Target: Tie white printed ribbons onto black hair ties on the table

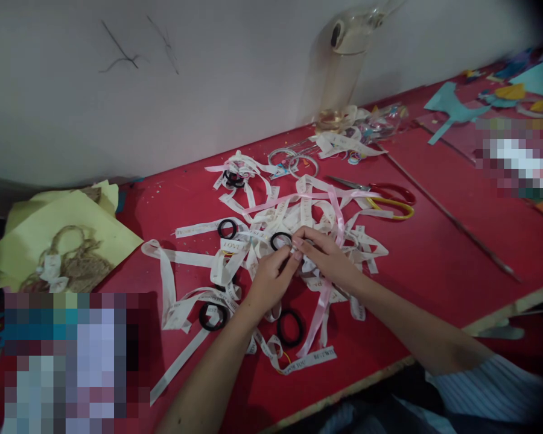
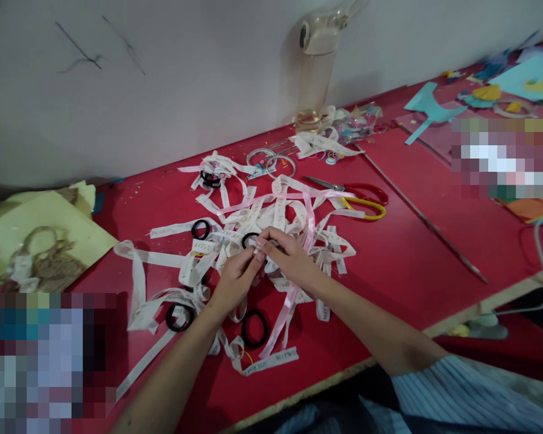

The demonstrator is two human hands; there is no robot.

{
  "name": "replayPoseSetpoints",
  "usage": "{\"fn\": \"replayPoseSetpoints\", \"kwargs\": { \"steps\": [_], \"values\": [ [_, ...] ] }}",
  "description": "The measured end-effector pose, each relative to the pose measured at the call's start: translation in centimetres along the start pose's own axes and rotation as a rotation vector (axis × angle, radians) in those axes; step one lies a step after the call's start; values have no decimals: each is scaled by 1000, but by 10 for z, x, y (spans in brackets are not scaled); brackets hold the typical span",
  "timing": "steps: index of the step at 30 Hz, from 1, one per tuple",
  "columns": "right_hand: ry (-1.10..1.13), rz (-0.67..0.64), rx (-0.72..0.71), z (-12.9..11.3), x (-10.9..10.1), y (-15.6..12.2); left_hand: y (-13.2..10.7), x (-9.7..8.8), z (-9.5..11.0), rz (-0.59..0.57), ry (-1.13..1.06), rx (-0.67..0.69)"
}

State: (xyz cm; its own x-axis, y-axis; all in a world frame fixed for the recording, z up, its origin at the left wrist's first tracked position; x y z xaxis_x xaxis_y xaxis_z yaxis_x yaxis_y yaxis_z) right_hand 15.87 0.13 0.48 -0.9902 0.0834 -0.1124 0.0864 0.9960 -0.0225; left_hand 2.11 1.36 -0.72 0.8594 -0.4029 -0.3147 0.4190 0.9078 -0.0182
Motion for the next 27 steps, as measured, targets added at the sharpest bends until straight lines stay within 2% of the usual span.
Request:
{"fn": "replayPoseSetpoints", "kwargs": {
  "steps": [5, 8, 11, 22, 27],
  "values": [
    [-29, -53, -57, -4, -4, -1, 0, 0, 0, 8, -12, 23],
    [-35, -79, -42, -4, -6, -3, 1, -1, 0, -9, -28, 23],
    [-53, -77, -17, -2, -6, -3, 1, -1, -1, -15, -26, 20],
    [-69, -53, -90, -1, -5, -3, 2, -2, 1, -33, -2, 29],
    [-56, -46, -60, 0, -4, -4, 2, -2, 1, -27, -7, 29]
  ]
}}
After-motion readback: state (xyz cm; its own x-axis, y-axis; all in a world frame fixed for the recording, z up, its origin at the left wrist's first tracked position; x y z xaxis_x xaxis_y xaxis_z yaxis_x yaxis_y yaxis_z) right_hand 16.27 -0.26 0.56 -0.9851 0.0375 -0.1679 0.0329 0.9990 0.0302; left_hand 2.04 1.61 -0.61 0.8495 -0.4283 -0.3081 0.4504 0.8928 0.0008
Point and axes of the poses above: each hand's wrist, its own y-axis towards the middle knuckle, its own x-axis out of the palm, z = x × y, the point moved 2 cm from there along y, towards the middle knuckle, and after that the axes turned 9 degrees about z, right-handed, at the moved point
